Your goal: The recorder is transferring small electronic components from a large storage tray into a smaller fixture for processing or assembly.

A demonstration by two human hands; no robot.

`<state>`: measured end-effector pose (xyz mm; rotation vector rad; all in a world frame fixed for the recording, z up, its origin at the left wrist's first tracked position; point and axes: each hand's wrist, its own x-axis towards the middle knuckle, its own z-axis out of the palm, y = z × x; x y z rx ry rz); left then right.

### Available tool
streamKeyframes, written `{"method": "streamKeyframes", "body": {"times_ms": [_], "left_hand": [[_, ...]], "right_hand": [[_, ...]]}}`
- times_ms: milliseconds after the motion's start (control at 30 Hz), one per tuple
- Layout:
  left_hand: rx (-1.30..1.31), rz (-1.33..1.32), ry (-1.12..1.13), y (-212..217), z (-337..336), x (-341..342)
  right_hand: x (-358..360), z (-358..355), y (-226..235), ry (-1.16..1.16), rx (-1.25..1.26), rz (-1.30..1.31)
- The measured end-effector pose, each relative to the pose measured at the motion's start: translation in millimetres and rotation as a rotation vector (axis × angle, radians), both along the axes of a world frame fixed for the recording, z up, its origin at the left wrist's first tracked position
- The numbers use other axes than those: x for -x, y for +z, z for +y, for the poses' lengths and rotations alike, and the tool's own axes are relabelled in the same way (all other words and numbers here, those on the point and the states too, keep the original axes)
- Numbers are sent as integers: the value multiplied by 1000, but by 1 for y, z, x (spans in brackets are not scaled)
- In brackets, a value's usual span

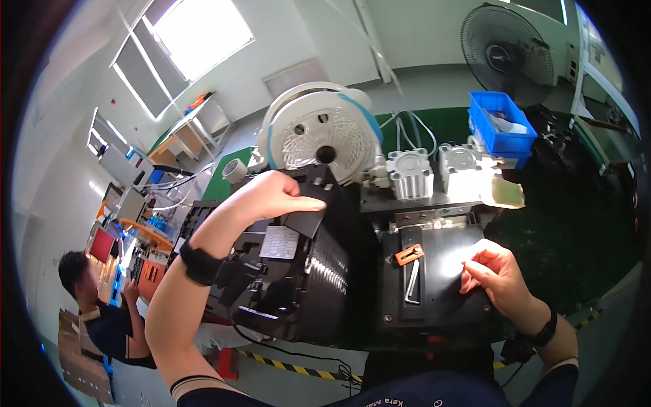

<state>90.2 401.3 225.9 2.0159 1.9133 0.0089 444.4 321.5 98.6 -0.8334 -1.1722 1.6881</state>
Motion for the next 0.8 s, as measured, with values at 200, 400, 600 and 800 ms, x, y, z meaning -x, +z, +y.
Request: {"method": "streamKeyframes", "body": {"times_ms": [200, 400, 600, 800], "left_hand": [[286, -214, 100, 55, -49, -22], [741, -492, -140, 23, -59, -96], [827, -646, -183, -37, -42, -149], [539, -339, -362, -21, -47, -144]], "right_hand": [[-19, -8, 12, 183, 58, -6], [-30, -28, 26, 131, -112, -305], [-23, -47, 32, -14, -875, -910], [-19, -49, 21, 196, -934, -1178]]}}
